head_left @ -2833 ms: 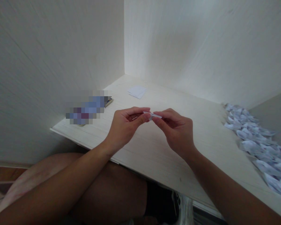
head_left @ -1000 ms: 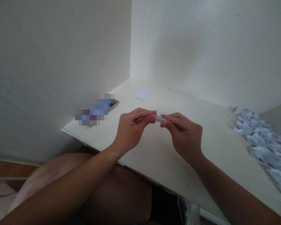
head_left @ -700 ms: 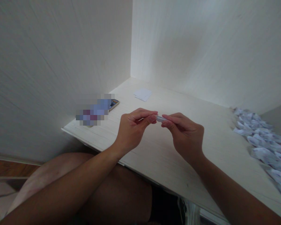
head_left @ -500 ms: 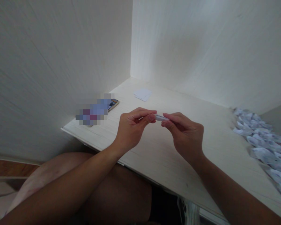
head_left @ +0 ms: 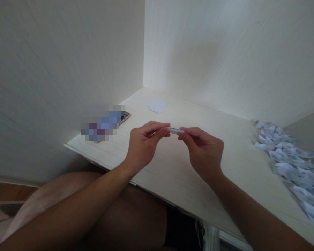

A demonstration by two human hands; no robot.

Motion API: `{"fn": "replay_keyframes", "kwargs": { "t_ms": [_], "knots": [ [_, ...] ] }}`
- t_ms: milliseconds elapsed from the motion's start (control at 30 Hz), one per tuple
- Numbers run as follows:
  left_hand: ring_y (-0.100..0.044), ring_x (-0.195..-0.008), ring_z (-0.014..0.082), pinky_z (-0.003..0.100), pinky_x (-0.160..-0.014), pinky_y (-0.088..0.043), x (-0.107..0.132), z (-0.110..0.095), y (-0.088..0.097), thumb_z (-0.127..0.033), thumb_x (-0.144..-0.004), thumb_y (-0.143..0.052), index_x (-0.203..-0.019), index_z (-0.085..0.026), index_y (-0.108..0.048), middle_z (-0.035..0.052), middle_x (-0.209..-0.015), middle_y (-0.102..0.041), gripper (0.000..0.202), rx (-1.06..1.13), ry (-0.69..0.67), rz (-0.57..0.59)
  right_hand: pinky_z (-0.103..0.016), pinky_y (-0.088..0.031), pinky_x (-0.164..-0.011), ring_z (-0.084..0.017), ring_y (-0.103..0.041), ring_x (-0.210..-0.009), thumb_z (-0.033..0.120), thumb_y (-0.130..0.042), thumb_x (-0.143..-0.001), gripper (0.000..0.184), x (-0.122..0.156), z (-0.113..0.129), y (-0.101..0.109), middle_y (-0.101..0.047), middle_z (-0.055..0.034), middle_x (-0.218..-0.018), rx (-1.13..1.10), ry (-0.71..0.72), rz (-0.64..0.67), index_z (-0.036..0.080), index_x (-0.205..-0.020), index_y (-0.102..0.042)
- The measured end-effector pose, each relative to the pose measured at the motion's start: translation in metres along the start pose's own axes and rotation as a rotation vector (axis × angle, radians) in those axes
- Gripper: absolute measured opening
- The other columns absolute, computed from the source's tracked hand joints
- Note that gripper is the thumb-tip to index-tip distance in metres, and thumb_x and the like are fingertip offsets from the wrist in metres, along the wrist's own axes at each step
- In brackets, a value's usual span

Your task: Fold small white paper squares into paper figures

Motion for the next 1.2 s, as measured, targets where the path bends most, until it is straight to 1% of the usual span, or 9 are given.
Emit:
{"fn": "replay_keyframes", "kwargs": {
  "t_ms": [167,333,567,667,833,967,1033,1133,1200],
  "knots": [
    [-0.076,-0.076,0.0132,0.025,-0.073,-0.062,0.002,0.001,0.0,-0.028,-0.086,-0.084,-0.093,-0.024,-0.087,0.0027,-0.092,-0.081,0.009,-0.007,-0.012,-0.005,-0.03,-0.055,-0.068,-0.015,-0.073,-0.073,0.017,-0.079,-0.09,0.01,0.001,0.002,0.001,-0.082,0.0015,-0.083,0.063,0.041,-0.004,0.026,-0.091,-0.084],
    [-0.076,-0.076,0.0118,0.022,-0.073,-0.061,0.001,0.001,-0.001,-0.026,-0.086,-0.084,-0.094,-0.025,-0.087,0.0016,-0.092,-0.081,0.008,0.009,-0.027,-0.005,-0.03,-0.054,-0.069,-0.015,-0.073,-0.076,0.017,-0.079,-0.091,0.01,0.002,0.001,0.001,-0.083,0.001,-0.089,0.09,0.073,-0.005,0.026,-0.092,-0.083],
    [-0.075,-0.076,0.012,0.023,-0.073,-0.061,0.0,-0.002,0.0,-0.027,-0.087,-0.084,-0.093,-0.023,-0.087,0.0016,-0.087,-0.08,0.008,-0.009,-0.032,0.028,-0.03,-0.058,-0.073,-0.014,-0.073,-0.074,0.016,-0.076,-0.093,0.012,0.001,0.008,0.003,-0.082,0.0019,-0.087,0.173,0.208,0.01,0.026,-0.09,-0.081],
    [-0.075,-0.076,0.0118,0.023,-0.073,-0.061,0.0,-0.002,0.0,-0.027,-0.087,-0.084,-0.093,-0.024,-0.086,0.0013,-0.085,-0.079,0.007,-0.006,-0.037,0.042,-0.029,-0.058,-0.073,-0.014,-0.073,-0.074,0.014,-0.076,-0.093,0.013,0.0,0.012,0.003,-0.083,0.0018,-0.088,0.201,0.242,0.017,0.025,-0.089,-0.08],
    [-0.075,-0.076,0.0124,0.024,-0.074,-0.06,0.0,-0.002,0.0,-0.027,-0.088,-0.083,-0.093,-0.023,-0.086,0.0015,-0.084,-0.079,0.007,-0.018,-0.041,0.043,-0.028,-0.057,-0.072,-0.013,-0.072,-0.074,0.013,-0.075,-0.094,0.013,0.0,0.013,0.002,-0.082,0.0017,-0.088,0.198,0.256,0.035,0.025,-0.089,-0.079],
    [-0.075,-0.076,0.0136,0.026,-0.074,-0.061,-0.002,-0.004,0.0,-0.027,-0.09,-0.081,-0.094,-0.022,-0.085,0.0021,-0.082,-0.078,0.007,-0.03,-0.056,0.064,-0.028,-0.056,-0.073,-0.013,-0.07,-0.074,0.012,-0.075,-0.094,0.013,-0.001,0.01,0.002,-0.08,0.0018,-0.087,0.144,0.234,0.045,0.024,-0.09,-0.078],
    [-0.074,-0.076,0.0137,0.026,-0.073,-0.06,-0.003,-0.008,0.0,-0.025,-0.09,-0.081,-0.094,-0.022,-0.085,0.0023,-0.082,-0.078,0.006,-0.053,-0.094,0.083,-0.028,-0.055,-0.071,-0.013,-0.068,-0.074,0.013,-0.076,-0.093,0.012,-0.001,0.008,0.001,-0.079,0.0018,-0.087,0.104,0.224,0.055,0.025,-0.091,-0.078],
    [-0.072,-0.076,0.0138,0.025,-0.07,-0.058,-0.004,-0.017,0.002,-0.023,-0.09,-0.081,-0.093,-0.023,-0.085,0.0031,-0.082,-0.078,0.005,-0.131,-0.213,0.112,-0.029,-0.055,-0.07,-0.013,-0.067,-0.075,0.014,-0.077,-0.092,0.011,-0.001,0.01,0.0,-0.077,0.0011,-0.087,0.082,0.228,0.076,0.024,-0.092,-0.078],
    [-0.071,-0.076,0.0136,0.025,-0.068,-0.057,-0.004,-0.021,0.002,-0.022,-0.09,-0.081,-0.094,-0.023,-0.085,0.0036,-0.085,-0.078,0.006,-0.173,-0.267,0.129,-0.029,-0.055,-0.071,-0.013,-0.068,-0.077,0.013,-0.077,-0.092,0.012,-0.001,0.011,0.0,-0.077,0.0006,-0.087,0.076,0.232,0.08,0.025,-0.092,-0.079]
  ]
}}
Point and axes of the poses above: each hand's wrist, its own x-axis away from the middle knuckle, its own y-axis out of the back of the hand, z = x × y, the point moved 5 cm from there along -x, towards the middle knuckle
